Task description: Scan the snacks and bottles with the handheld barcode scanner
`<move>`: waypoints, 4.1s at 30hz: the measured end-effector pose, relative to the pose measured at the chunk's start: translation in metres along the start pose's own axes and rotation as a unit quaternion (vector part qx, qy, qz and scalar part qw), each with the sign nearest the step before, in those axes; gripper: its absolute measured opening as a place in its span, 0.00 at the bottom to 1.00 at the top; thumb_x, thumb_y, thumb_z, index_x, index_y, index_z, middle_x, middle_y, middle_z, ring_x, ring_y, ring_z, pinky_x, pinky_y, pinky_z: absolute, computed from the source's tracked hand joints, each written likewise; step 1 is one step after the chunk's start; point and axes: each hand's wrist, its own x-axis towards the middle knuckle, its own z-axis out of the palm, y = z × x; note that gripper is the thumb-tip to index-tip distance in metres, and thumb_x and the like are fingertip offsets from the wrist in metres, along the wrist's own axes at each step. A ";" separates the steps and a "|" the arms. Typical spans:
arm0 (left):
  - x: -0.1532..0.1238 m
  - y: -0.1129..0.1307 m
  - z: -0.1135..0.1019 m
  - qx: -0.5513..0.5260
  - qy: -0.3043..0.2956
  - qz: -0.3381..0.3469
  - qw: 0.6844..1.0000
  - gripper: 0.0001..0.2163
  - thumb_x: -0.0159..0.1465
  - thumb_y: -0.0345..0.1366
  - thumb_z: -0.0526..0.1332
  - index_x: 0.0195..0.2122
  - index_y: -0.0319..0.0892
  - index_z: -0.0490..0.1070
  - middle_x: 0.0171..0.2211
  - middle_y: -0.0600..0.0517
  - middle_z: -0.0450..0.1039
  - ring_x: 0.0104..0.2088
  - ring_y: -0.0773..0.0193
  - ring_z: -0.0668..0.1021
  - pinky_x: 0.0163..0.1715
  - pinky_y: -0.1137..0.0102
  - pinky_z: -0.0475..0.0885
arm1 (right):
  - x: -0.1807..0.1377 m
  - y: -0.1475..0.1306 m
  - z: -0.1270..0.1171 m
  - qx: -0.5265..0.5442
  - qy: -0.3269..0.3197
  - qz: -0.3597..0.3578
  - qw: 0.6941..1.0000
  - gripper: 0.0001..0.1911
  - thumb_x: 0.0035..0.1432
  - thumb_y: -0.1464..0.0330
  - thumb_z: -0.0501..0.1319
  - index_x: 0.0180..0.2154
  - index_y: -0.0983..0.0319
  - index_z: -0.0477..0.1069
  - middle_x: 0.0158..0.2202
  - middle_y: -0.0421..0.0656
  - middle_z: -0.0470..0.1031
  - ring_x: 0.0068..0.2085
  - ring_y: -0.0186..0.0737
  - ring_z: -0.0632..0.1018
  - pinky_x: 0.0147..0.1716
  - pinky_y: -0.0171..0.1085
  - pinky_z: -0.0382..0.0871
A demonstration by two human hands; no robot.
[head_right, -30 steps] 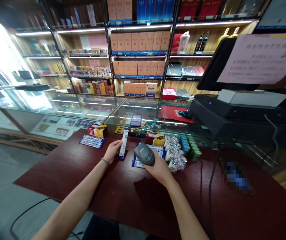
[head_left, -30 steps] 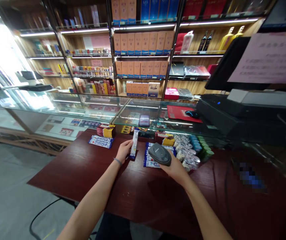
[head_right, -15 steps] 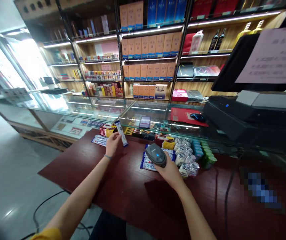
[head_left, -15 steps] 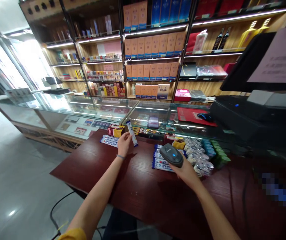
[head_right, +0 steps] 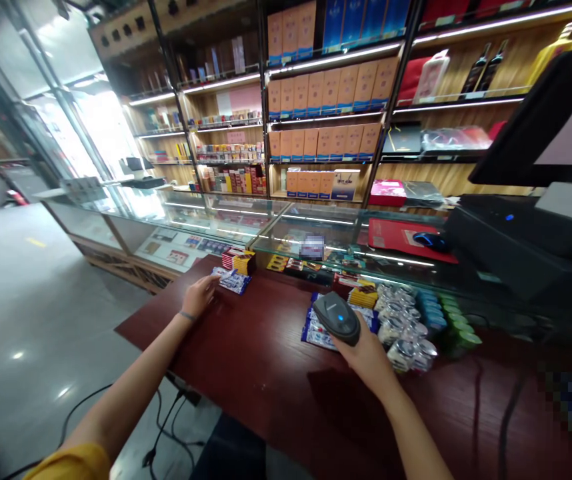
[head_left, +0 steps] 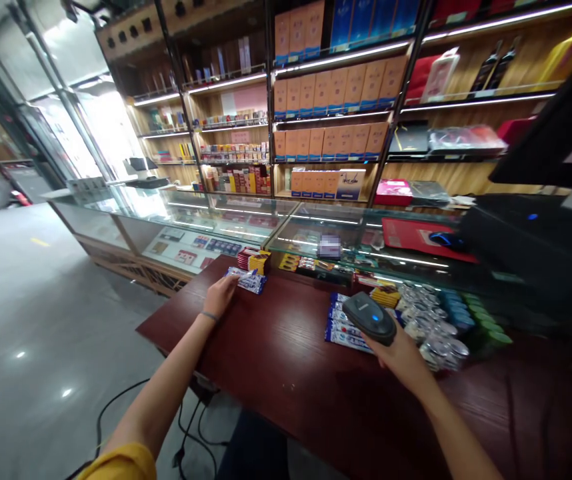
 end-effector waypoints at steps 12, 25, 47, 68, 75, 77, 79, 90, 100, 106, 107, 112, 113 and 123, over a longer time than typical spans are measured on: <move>-0.001 -0.017 0.006 0.047 -0.124 0.027 0.991 0.13 0.71 0.37 0.55 0.46 0.48 0.80 0.51 0.46 0.81 0.53 0.56 0.81 0.57 0.63 0.74 | 0.002 0.003 0.000 -0.013 -0.002 -0.004 1.000 0.25 0.57 0.53 0.65 0.52 0.58 0.69 0.35 0.45 0.82 0.42 0.54 0.83 0.34 0.43 0.75; 0.000 -0.025 0.014 0.010 -0.119 -0.003 0.993 0.13 0.68 0.38 0.59 0.48 0.46 0.81 0.56 0.45 0.79 0.60 0.53 0.77 0.64 0.58 0.70 | 0.001 -0.003 0.001 0.005 0.009 -0.006 1.000 0.23 0.55 0.55 0.67 0.50 0.57 0.72 0.40 0.47 0.83 0.46 0.56 0.83 0.39 0.47 0.77; 0.017 0.047 0.040 -0.078 -0.050 0.063 0.994 0.17 0.69 0.44 0.56 0.54 0.46 0.77 0.55 0.44 0.78 0.56 0.50 0.79 0.61 0.55 0.73 | 0.005 0.002 -0.024 0.041 0.037 0.024 0.998 0.25 0.58 0.48 0.66 0.50 0.56 0.73 0.27 0.41 0.79 0.20 0.43 0.73 0.20 0.42 0.69; 0.023 0.295 0.196 -0.136 -0.190 0.243 0.941 0.15 0.68 0.29 0.60 0.53 0.44 0.79 0.49 0.41 0.79 0.49 0.51 0.78 0.54 0.57 0.72 | 0.008 0.002 -0.056 0.146 0.119 0.051 0.981 0.20 0.57 0.49 0.68 0.32 0.55 0.66 0.16 0.33 0.67 0.15 0.35 0.67 0.17 0.36 0.60; 0.022 0.297 0.198 -0.078 -0.183 0.257 0.946 0.13 0.69 0.28 0.58 0.50 0.42 0.80 0.43 0.41 0.79 0.43 0.53 0.78 0.47 0.60 0.72 | 0.007 -0.003 -0.055 0.143 0.128 0.063 0.979 0.17 0.57 0.53 0.69 0.32 0.56 0.66 0.16 0.32 0.67 0.14 0.34 0.66 0.16 0.35 0.62; 0.021 0.295 0.192 -0.089 -0.165 0.266 0.946 0.13 0.70 0.29 0.57 0.51 0.42 0.79 0.43 0.43 0.80 0.44 0.54 0.78 0.47 0.61 0.73 | 0.006 -0.005 -0.054 0.139 0.131 0.057 0.980 0.17 0.57 0.53 0.68 0.31 0.56 0.66 0.15 0.32 0.67 0.14 0.33 0.66 0.16 0.34 0.63; 0.021 0.291 0.183 -0.120 -0.131 0.261 0.949 0.13 0.71 0.30 0.57 0.52 0.43 0.78 0.44 0.44 0.80 0.45 0.54 0.78 0.48 0.61 0.73 | 0.005 -0.007 -0.053 0.139 0.137 0.049 0.980 0.16 0.57 0.55 0.68 0.31 0.56 0.65 0.15 0.31 0.66 0.14 0.33 0.67 0.16 0.34 0.63; 0.025 0.232 0.111 -0.510 -0.067 -0.172 0.840 0.17 0.68 0.45 0.62 0.53 0.41 0.76 0.39 0.47 0.81 0.38 0.57 0.84 0.38 0.64 0.81 | 0.002 -0.011 -0.045 0.116 0.118 0.027 0.986 0.13 0.58 0.59 0.67 0.40 0.56 0.68 0.16 0.31 0.67 0.15 0.36 0.67 0.16 0.35 0.63; 0.013 0.188 0.090 -0.632 -0.193 -0.343 0.668 0.14 0.64 0.38 0.69 0.47 0.37 0.76 0.34 0.48 0.78 0.31 0.61 0.83 0.26 0.67 0.82 | -0.002 -0.002 0.000 0.013 -0.026 -0.033 0.999 0.29 0.55 0.61 0.68 0.57 0.56 0.67 0.49 0.46 0.81 0.49 0.50 0.82 0.50 0.45 0.75; 0.012 0.189 0.093 -0.620 -0.205 -0.344 0.674 0.12 0.65 0.37 0.68 0.48 0.38 0.76 0.39 0.46 0.79 0.33 0.60 0.83 0.26 0.68 0.82 | -0.002 -0.001 0.002 -0.062 -0.060 -0.005 0.996 0.28 0.51 0.66 0.68 0.55 0.56 0.70 0.48 0.47 0.83 0.52 0.55 0.82 0.53 0.48 0.74; 0.012 0.189 0.093 -0.619 -0.206 -0.343 0.675 0.12 0.65 0.37 0.68 0.48 0.38 0.76 0.39 0.46 0.79 0.34 0.60 0.83 0.27 0.68 0.82 | -0.003 -0.002 0.001 -0.069 -0.054 -0.002 0.996 0.28 0.50 0.66 0.68 0.55 0.56 0.70 0.48 0.47 0.83 0.52 0.55 0.82 0.53 0.48 0.74; 0.011 0.187 0.093 -0.632 -0.206 -0.343 0.664 0.14 0.65 0.39 0.68 0.48 0.37 0.76 0.36 0.46 0.79 0.33 0.59 0.83 0.28 0.67 0.82 | -0.003 -0.006 -0.001 -0.041 -0.035 -0.007 0.999 0.28 0.52 0.65 0.66 0.57 0.57 0.69 0.48 0.47 0.83 0.50 0.53 0.83 0.52 0.47 0.75; 0.011 0.187 0.093 -0.635 -0.206 -0.346 0.659 0.14 0.65 0.39 0.68 0.48 0.37 0.76 0.36 0.46 0.79 0.34 0.59 0.84 0.29 0.66 0.82 | -0.003 -0.005 -0.001 -0.036 -0.034 -0.011 0.999 0.28 0.53 0.65 0.66 0.57 0.57 0.69 0.49 0.47 0.82 0.50 0.53 0.83 0.52 0.47 0.74; 0.036 0.166 0.081 -0.468 -0.058 -0.212 0.856 0.15 0.61 0.37 0.68 0.48 0.39 0.81 0.41 0.47 0.83 0.42 0.56 0.83 0.45 0.66 0.77 | 0.000 0.008 0.000 -0.007 -0.014 -0.034 0.999 0.28 0.56 0.61 0.65 0.58 0.60 0.68 0.52 0.51 0.81 0.53 0.52 0.81 0.54 0.48 0.74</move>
